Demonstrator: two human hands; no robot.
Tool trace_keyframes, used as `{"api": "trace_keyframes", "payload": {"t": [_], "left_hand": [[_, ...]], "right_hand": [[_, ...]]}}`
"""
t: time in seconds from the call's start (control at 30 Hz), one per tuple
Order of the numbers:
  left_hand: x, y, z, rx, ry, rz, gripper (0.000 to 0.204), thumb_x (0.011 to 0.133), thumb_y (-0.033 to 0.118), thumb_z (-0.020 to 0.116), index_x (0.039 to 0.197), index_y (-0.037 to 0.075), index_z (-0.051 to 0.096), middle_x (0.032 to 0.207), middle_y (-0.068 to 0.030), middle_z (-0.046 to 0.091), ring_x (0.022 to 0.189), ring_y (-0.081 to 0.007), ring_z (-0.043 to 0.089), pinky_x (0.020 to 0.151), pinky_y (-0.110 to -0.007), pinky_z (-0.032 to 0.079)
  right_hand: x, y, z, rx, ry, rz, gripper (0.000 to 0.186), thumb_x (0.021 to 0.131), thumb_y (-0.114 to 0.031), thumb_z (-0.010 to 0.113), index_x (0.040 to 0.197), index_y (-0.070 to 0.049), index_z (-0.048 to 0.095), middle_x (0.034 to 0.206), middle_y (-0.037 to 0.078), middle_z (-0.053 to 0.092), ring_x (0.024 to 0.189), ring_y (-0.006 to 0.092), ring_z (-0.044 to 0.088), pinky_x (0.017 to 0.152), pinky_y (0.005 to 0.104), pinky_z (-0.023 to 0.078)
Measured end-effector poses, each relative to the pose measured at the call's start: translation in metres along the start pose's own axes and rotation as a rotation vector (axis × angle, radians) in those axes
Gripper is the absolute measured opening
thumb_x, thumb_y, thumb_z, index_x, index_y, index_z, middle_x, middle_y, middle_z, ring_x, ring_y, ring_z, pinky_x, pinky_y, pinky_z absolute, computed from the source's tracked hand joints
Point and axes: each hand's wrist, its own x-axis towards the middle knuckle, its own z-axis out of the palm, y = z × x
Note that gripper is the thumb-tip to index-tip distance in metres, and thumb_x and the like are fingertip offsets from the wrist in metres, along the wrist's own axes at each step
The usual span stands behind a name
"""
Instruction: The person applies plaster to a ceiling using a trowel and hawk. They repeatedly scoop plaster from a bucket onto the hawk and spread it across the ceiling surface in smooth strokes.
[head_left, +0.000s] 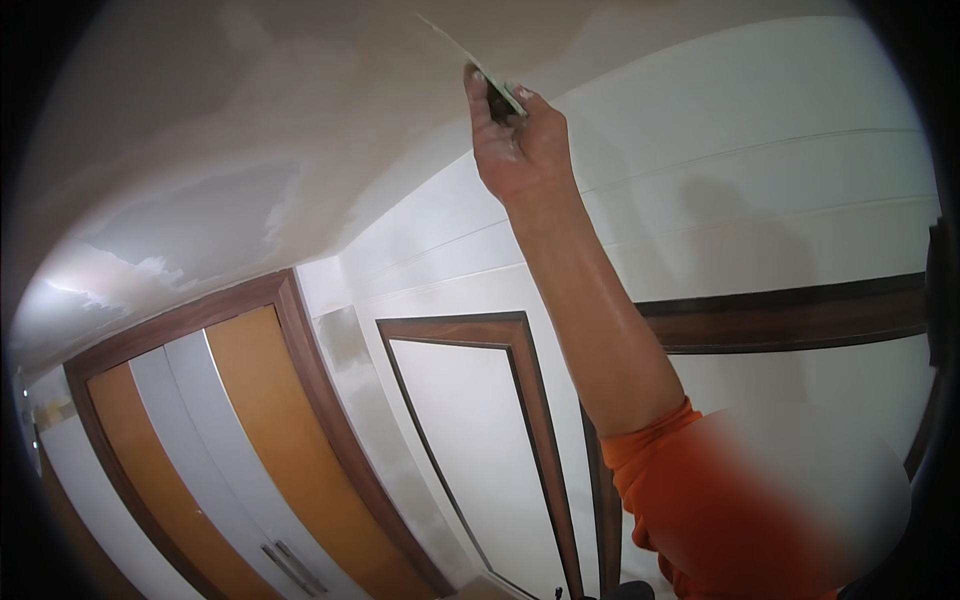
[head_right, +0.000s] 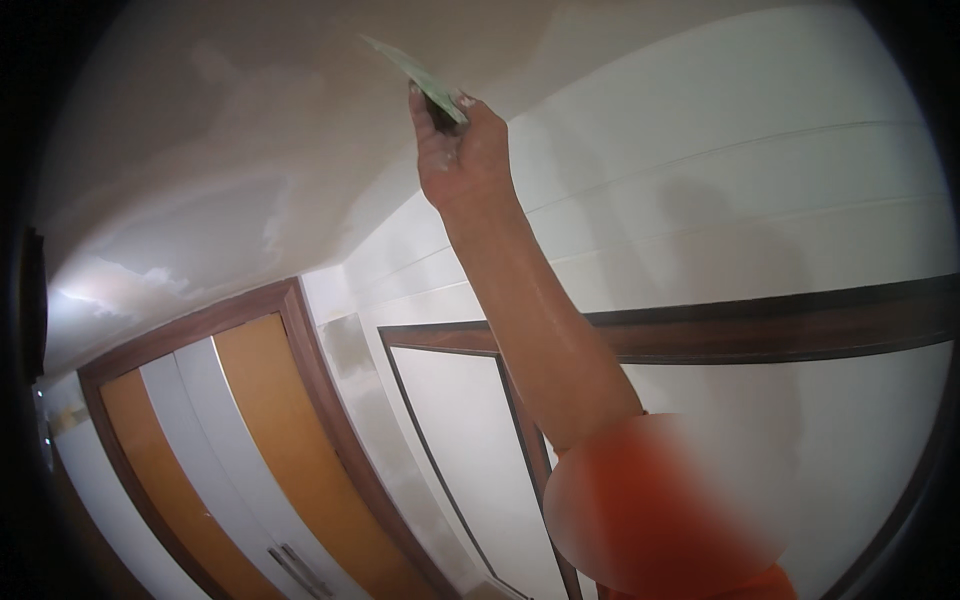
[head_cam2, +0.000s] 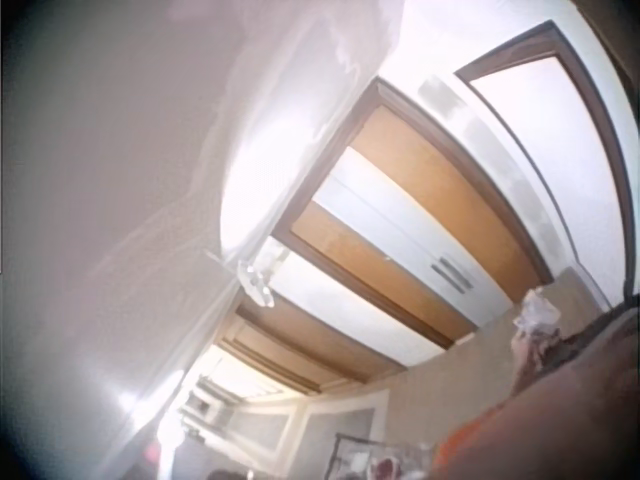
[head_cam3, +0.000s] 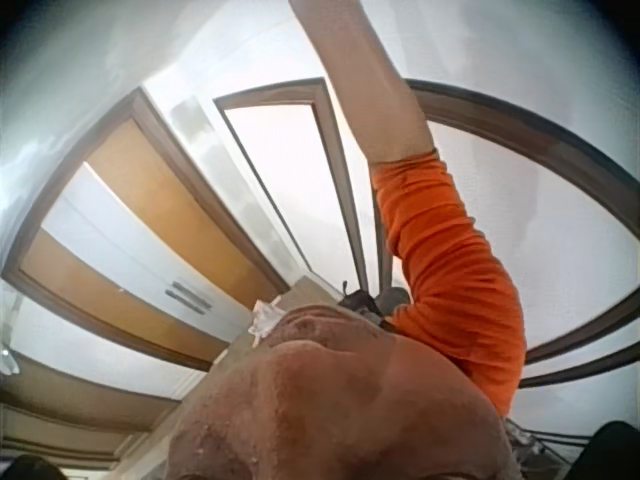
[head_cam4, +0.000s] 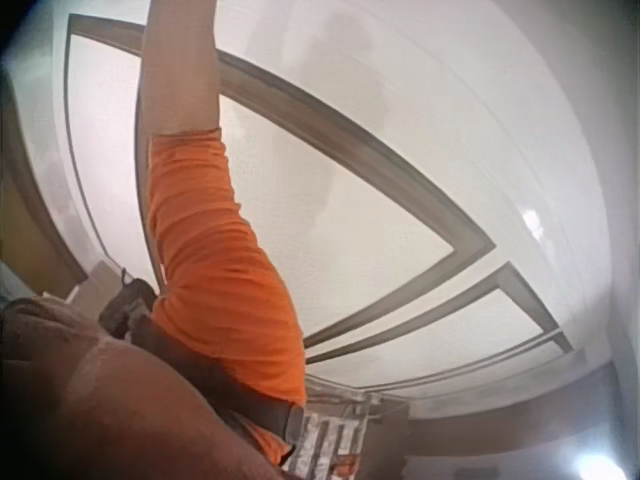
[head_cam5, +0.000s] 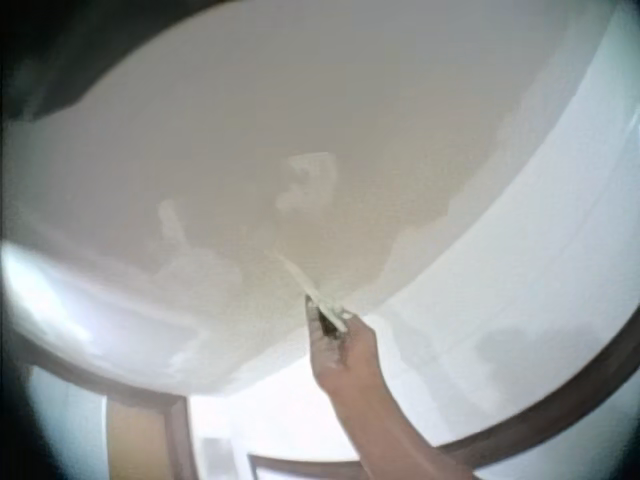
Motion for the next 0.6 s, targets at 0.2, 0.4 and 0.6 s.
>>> {"api": "trace_keyframes", "payload": {"t": [0.2, 0.4, 0.6], "left_hand": [[0.002, 0.008, -0.010, 0.015, 0.004, 0.002, 0.021, 0.096, 0.019, 0.062, 0.103, 0.000, 0.070, 0.079, -0.0066, 0.067, 0.068, -0.0137, 0.057, 0.060, -0.029, 0.045], [0.015, 0.012, -0.001, -0.145, -0.063, -0.009, 0.022, 0.096, 0.020, 0.063, 0.103, 0.000, 0.070, 0.079, -0.0059, 0.067, 0.069, -0.0126, 0.057, 0.060, -0.029, 0.044], [0.045, 0.131, 0.049, -0.438, -0.291, 0.046, 0.026, 0.097, 0.024, 0.059, 0.102, 0.000, 0.070, 0.079, -0.0052, 0.066, 0.066, -0.0108, 0.054, 0.060, -0.027, 0.043]], "right_hand": [[0.011, 0.047, -0.060, -0.154, 0.325, -0.025, 0.027, 0.093, -0.002, 0.044, 0.119, 0.007, 0.048, 0.122, 0.022, 0.053, 0.114, 0.0351, 0.057, 0.101, 0.0458, 0.055], [0.039, -0.001, -0.005, -0.352, -0.080, -0.084, 0.023, 0.094, -0.007, 0.046, 0.110, 0.008, 0.049, 0.116, 0.023, 0.053, 0.109, 0.0343, 0.057, 0.097, 0.0491, 0.057], [-0.121, -0.119, -0.054, -1.278, -0.132, -0.380, 0.028, 0.091, 0.001, 0.058, 0.118, 0.005, 0.056, 0.113, 0.015, 0.062, 0.108, 0.0262, 0.061, 0.096, 0.0360, 0.049]]}}
